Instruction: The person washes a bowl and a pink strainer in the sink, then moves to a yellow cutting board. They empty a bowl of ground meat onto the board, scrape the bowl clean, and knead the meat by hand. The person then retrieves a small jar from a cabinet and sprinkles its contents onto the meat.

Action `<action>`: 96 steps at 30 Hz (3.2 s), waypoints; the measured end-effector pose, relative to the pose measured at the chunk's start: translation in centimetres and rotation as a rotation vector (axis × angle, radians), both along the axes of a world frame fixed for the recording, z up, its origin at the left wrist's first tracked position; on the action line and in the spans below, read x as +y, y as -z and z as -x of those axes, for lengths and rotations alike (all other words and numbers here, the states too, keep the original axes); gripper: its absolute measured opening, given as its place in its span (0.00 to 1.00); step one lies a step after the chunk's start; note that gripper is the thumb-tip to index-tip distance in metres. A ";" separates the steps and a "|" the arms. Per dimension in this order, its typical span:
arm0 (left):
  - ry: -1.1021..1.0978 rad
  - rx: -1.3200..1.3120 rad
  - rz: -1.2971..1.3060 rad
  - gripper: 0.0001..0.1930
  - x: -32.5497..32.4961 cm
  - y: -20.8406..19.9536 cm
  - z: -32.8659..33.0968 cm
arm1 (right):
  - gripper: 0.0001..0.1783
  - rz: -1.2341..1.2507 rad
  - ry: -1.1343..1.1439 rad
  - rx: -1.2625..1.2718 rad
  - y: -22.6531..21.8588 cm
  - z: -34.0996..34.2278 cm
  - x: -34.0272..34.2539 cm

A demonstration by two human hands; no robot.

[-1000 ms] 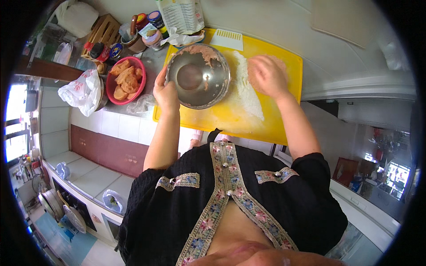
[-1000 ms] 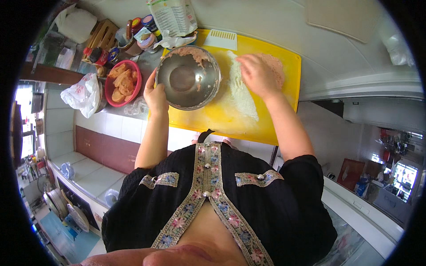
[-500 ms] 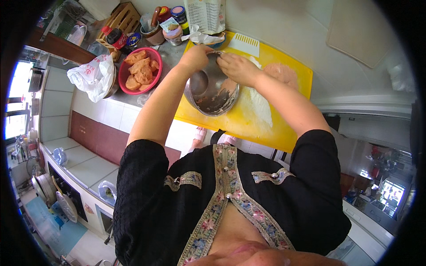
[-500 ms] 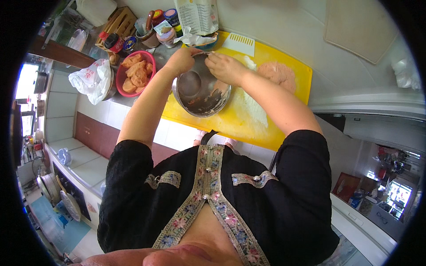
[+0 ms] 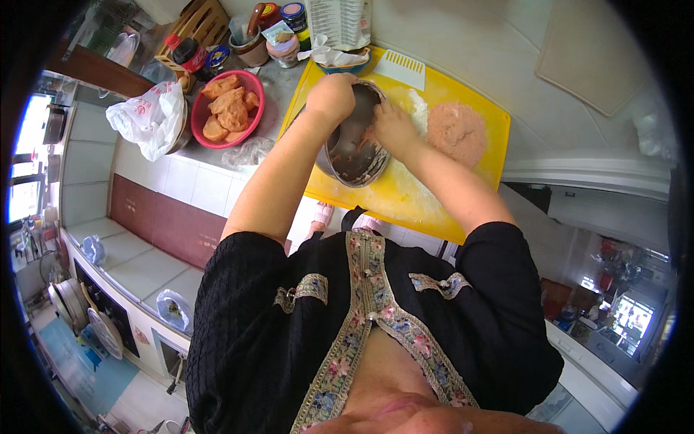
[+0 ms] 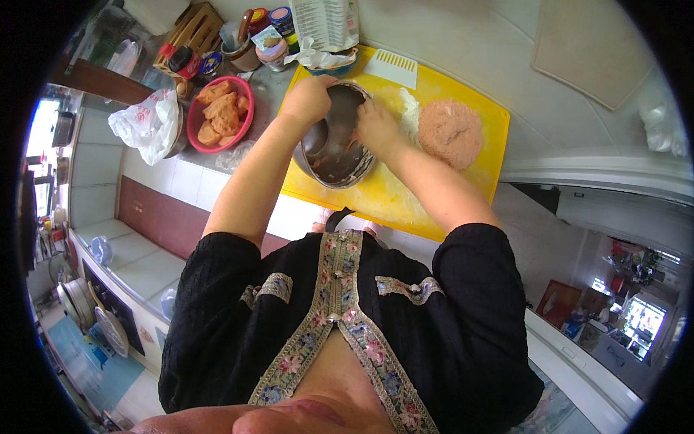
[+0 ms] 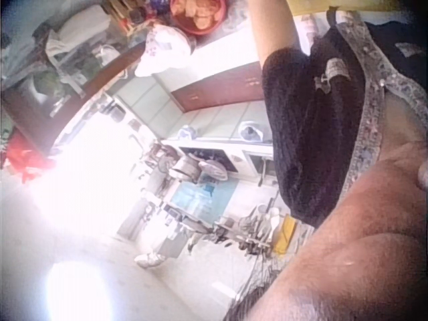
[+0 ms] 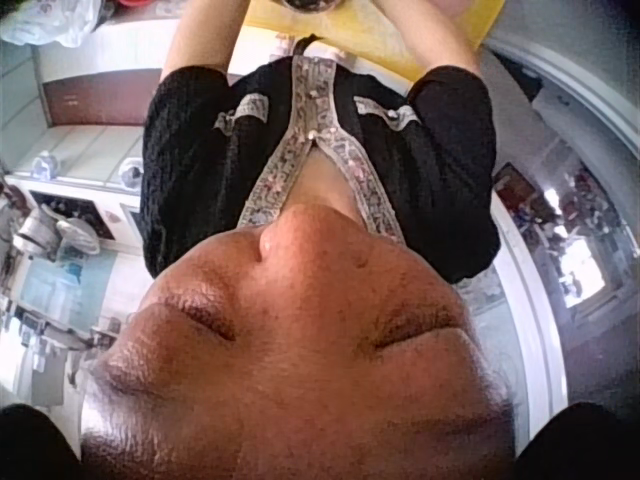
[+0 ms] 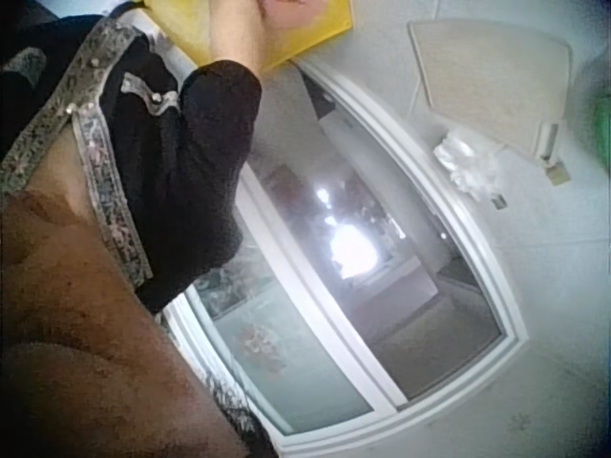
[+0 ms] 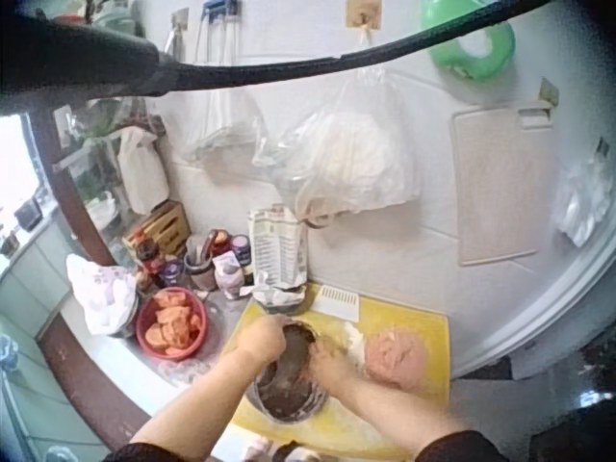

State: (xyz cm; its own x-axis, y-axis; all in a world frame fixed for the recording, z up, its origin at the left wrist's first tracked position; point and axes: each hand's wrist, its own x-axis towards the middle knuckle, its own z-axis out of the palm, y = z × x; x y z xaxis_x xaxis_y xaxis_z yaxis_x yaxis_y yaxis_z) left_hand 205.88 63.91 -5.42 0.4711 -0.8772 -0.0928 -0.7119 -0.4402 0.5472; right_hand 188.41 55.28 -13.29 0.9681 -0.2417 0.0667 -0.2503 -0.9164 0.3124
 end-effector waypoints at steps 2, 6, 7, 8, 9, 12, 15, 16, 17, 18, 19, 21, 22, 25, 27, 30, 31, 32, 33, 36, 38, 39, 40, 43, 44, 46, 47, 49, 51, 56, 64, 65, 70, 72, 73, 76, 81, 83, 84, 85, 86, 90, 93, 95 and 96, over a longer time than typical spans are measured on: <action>0.005 -0.023 -0.008 0.18 0.1 -1.0 1.0 | 0.14 -0.072 0.074 0.104 -0.1 0.4 1.2; 0.043 -0.096 0.033 0.23 -0.4 -0.6 2.3 | 0.14 -0.270 0.251 0.304 1.5 0.3 2.4; 0.042 -0.106 0.020 0.23 -0.4 -0.7 2.6 | 0.14 -0.356 0.289 0.338 1.3 0.1 2.5; 0.042 -0.116 0.006 0.23 -0.4 -0.8 2.9 | 0.14 -0.442 0.327 0.371 1.0 0.1 2.5; 0.042 -0.115 0.006 0.23 -0.4 -0.9 2.9 | 0.15 -0.529 0.366 0.404 0.8 0.0 2.5; 0.042 -0.114 0.033 0.21 -0.4 -0.7 2.7 | 0.16 -0.677 0.454 0.319 1.9 0.9 3.9; 0.027 -0.099 0.087 0.17 -0.2 0.2 2.5 | 0.18 -0.661 0.288 0.090 0.8 3.1 5.0; 0.011 -0.097 0.098 0.17 -0.1 0.6 2.2 | 0.19 -0.728 0.270 0.058 -1.3 3.4 4.5; -0.004 -0.094 0.110 0.17 0.1 0.9 1.9 | 0.20 -0.794 0.253 0.027 -4.7 4.0 3.6; 0.005 -0.088 0.090 0.18 0.3 0.7 1.9 | 0.21 -0.860 0.241 -0.007 -7.0 5.1 2.6; 0.019 -0.080 0.075 0.18 0.4 0.3 2.0 | 0.23 -1.008 0.275 -0.193 -7.7 6.7 1.0; 0.015 -0.061 0.067 0.19 0.6 -0.2 2.1 | 0.27 -1.129 0.326 -0.460 -9.5 10.0 -3.1; -0.001 -0.047 0.073 0.20 0.7 -0.4 2.1 | 0.28 -1.107 0.349 -0.536 -10.4 11.6 -4.8; -0.007 -0.062 0.076 0.21 1.0 0.2 1.7 | 0.31 -1.739 0.490 -0.901 -10.5 14.2 -7.1; -0.002 -0.049 0.063 0.21 0.7 0.2 1.6 | 0.31 -2.043 0.583 -1.045 -7.1 15.7 -8.7; 0.007 -0.054 0.075 0.22 0.3 0.4 1.6 | 0.32 -1.734 0.932 -0.857 3.0 19.9 -11.2; 0.000 -0.078 0.097 0.23 0.6 0.2 1.8 | 0.32 -1.499 1.053 -0.712 4.0 20.2 -11.0; 0.004 -0.066 0.086 0.23 0.6 -0.1 1.8 | 0.32 -1.389 0.964 -0.663 4.6 20.6 -11.5; 0.010 -0.055 0.076 0.23 0.4 -0.5 1.6 | 0.33 -1.277 0.878 -0.615 5.2 21.0 -11.9; -0.015 -0.066 0.096 0.24 1.4 0.1 0.8 | 0.31 -0.870 0.747 -0.441 3.1 19.7 -10.4; -0.011 -0.067 0.117 0.24 1.2 0.2 0.9 | 0.29 -0.542 0.653 -0.400 2.7 20.9 -10.1; 0.003 -0.056 0.106 0.24 0.8 0.2 1.3 | 0.28 -0.377 0.574 -0.407 4.0 22.1 -9.9; 0.007 -0.053 0.088 0.24 0.7 0.1 1.4 | 0.27 -0.222 0.483 -0.411 5.2 22.7 -9.9; 0.006 -0.079 0.076 0.24 0.8 -0.5 1.1 | 0.23 -0.518 0.688 -0.535 -2.2 19.9 -9.5; 0.029 -0.084 0.069 0.23 0.9 -0.5 1.4 | 0.22 -0.489 0.677 -0.560 -2.6 20.0 -9.5; 0.036 -0.060 0.071 0.24 0.5 0.3 0.8 | 0.18 -0.428 0.644 -0.615 -2.9 19.7 -10.1; 0.045 -0.046 0.086 0.24 -0.1 0.5 0.6 | 0.17 -0.433 0.644 -0.460 -1.4 20.6 -10.2; 0.049 -0.076 0.101 0.24 0.0 1.0 0.8 | 0.15 -0.445 0.655 -0.268 0.6 21.3 -9.5; 0.029 -0.081 0.093 0.25 0.0 1.0 0.6 | 0.15 -0.447 0.705 -0.312 -0.7 21.0 -9.7; 0.028 -0.021 0.028 0.25 0.2 0.2 0.1 | 0.19 -0.609 0.906 -0.493 2.2 23.4 -4.2; 0.091 -0.056 0.059 0.25 0.0 0.2 0.3 | 0.23 -0.706 0.807 -0.265 6.4 18.9 4.4; 0.113 -0.059 0.067 0.25 -0.2 0.2 0.2 | 0.22 -0.755 0.791 -0.263 7.1 17.9 3.2; 0.099 -0.068 0.092 0.24 0.0 -0.2 1.2 | 0.18 -0.624 0.579 -0.446 6.6 14.5 0.1; 0.087 -0.069 0.103 0.24 0.2 0.0 1.0 | 0.18 -0.480 0.414 -0.504 6.9 14.3 0.7; 0.069 -0.057 0.103 0.24 0.3 0.3 0.8 | 0.18 -0.406 0.343 -0.494 8.1 14.8 1.1; 0.066 -0.045 0.119 0.24 0.6 0.2 0.4 | 0.20 -0.550 0.407 -0.449 7.6 15.7 1.2; 0.048 -0.076 0.074 0.23 0.7 0.2 1.0 | 0.20 -0.698 0.197 -0.618 -0.1 10.9 1.9; 0.061 -0.098 0.081 0.22 0.4 0.1 1.6 | 0.21 -0.592 0.034 -0.502 -0.8 8.6 1.4; 0.065 -0.109 0.086 0.22 0.3 0.1 1.6 | 0.22 -0.537 -0.050 -0.444 -1.0 7.5 0.9; 0.064 -0.080 0.100 0.21 0.3 0.7 1.4 | 0.19 -0.510 -0.082 -0.383 -1.3 6.3 0.5; 0.058 -0.099 0.111 0.21 0.4 0.6 1.7 | 0.19 -0.454 -0.079 -0.301 -0.7 5.7 -0.1; 0.049 -0.139 0.134 0.20 0.6 -0.2 2.6 | 0.16 -0.451 0.180 -0.080 3.3 3.2 1.1; -0.002 -0.113 0.127 0.20 1.6 -0.2 2.8 | 0.14 -0.411 0.254 0.012 4.0 2.2 4.5; -0.008 -0.102 0.142 0.22 2.0 -0.3 3.2 | 0.14 -0.430 0.271 0.074 3.5 1.6 5.8; 0.005 -0.105 0.159 0.23 2.3 -0.3 3.4 | 0.15 -0.497 0.307 0.110 3.1 1.2 6.0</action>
